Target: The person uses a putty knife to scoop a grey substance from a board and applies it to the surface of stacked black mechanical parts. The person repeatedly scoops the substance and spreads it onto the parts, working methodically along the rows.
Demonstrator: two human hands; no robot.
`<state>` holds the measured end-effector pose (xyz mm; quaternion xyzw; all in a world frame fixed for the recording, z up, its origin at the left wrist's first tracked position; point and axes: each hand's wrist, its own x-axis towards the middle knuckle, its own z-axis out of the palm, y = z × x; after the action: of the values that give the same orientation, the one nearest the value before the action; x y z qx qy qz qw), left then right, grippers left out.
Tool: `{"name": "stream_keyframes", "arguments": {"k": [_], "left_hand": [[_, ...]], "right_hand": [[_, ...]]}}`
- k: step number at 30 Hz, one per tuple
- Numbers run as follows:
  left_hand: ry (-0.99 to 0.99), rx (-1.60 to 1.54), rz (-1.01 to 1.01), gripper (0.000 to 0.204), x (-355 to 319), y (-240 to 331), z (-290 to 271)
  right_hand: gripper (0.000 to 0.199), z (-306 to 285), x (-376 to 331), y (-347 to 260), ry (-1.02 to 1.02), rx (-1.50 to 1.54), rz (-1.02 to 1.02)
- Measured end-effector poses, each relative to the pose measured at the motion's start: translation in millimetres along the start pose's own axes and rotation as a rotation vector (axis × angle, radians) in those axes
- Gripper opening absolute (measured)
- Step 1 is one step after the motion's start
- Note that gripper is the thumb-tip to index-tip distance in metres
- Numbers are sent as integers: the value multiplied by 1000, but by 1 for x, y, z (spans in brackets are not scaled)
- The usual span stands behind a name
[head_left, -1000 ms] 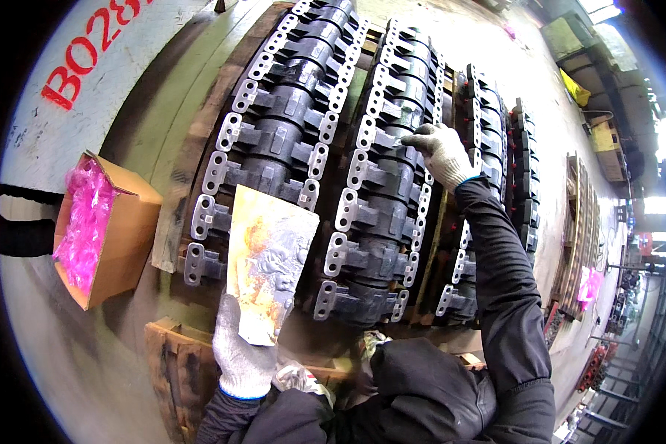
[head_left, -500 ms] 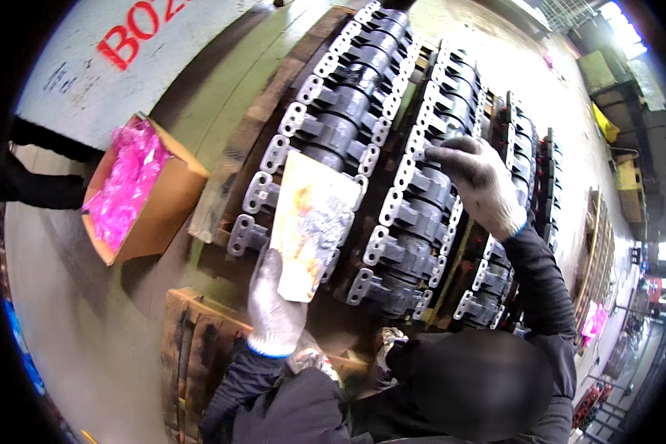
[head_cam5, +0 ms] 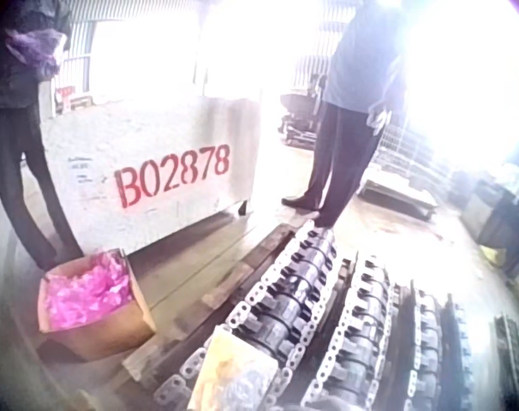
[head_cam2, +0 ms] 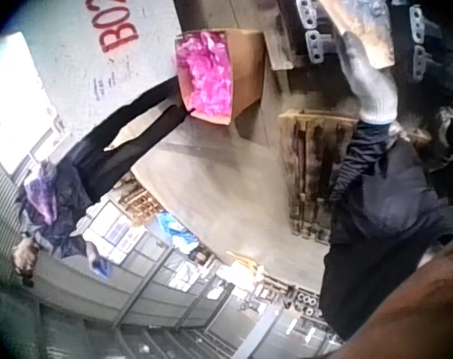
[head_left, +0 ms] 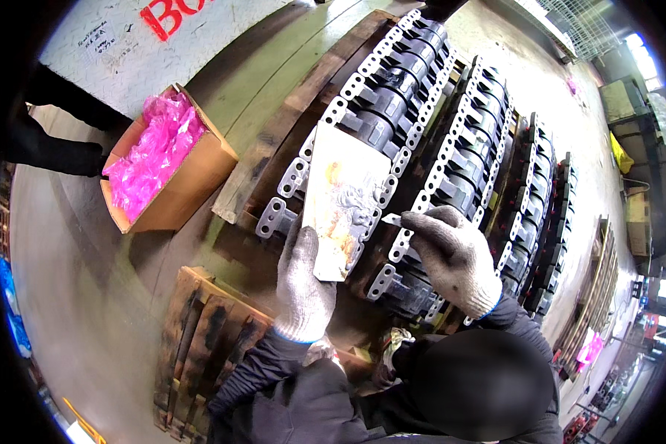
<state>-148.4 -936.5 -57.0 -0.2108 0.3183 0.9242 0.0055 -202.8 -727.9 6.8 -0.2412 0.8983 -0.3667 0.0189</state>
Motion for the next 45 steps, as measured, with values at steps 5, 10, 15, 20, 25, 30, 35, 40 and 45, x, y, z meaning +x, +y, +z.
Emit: {"name": "stream_keyframes", "arguments": {"k": [5, 10, 15, 20, 25, 30, 35, 40, 45], "left_hand": [[5, -3, 19, 55, -1, -4, 3], [-10, -12, 15, 56, -3, -4, 7], [-12, 16, 46, 56, -4, -7, 2], [17, 22, 34, 55, -8, -6, 5], [9, 71, 63, 52, -10, -7, 8], [17, 77, 42, 52, -13, -5, 7], [47, 103, 55, 52, -14, -5, 9], [53, 101, 35, 52, -14, -6, 9], [30, 90, 37, 53, -13, -9, 9]], "right_hand": [[35, 0, -2, -10, -68, 11, 71], [34, 8, -1, -9, -32, 8, 36], [36, 10, -3, -9, -73, -37, 6], [36, 10, -4, -8, -18, -17, -7], [35, 9, -3, -9, -53, -137, -56], [32, 6, 0, -12, -7, -116, -29], [33, 6, -1, -9, -2, -186, -69], [32, 1, 0, -13, -7, -250, -66], [36, 4, 2, -5, 44, -182, -84]]}}
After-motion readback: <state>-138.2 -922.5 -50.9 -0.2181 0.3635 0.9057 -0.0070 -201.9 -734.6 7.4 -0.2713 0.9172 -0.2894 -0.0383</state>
